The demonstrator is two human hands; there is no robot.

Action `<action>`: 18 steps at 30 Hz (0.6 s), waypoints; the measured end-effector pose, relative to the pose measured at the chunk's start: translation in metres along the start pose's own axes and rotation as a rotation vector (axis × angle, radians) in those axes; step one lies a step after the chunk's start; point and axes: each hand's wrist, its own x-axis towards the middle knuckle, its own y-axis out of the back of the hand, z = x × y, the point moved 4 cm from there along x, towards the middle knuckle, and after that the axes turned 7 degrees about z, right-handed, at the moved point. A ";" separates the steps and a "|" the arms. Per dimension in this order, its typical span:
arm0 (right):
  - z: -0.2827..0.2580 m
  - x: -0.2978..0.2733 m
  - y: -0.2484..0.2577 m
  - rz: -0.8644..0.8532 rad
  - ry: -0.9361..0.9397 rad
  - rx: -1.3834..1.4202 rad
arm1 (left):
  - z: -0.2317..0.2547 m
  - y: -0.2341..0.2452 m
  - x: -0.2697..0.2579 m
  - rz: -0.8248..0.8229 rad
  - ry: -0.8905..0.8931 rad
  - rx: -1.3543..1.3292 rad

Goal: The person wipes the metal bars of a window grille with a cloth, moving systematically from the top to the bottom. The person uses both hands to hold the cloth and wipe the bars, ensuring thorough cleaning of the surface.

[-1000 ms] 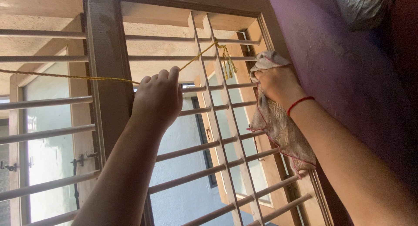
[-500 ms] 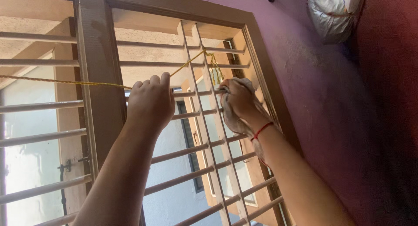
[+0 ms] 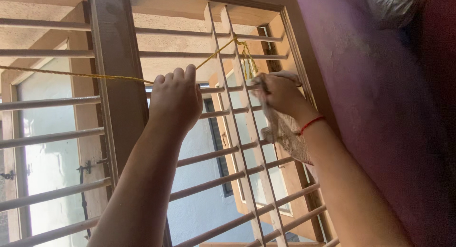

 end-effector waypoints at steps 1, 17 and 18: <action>-0.006 0.002 -0.008 -0.059 -0.026 0.082 | 0.001 0.001 0.000 -0.023 0.004 0.004; -0.008 -0.070 0.023 0.863 0.176 0.010 | 0.003 0.000 -0.007 -0.040 -0.005 0.091; 0.000 -0.075 0.011 0.744 -0.018 0.527 | 0.003 -0.001 -0.008 -0.074 0.029 0.096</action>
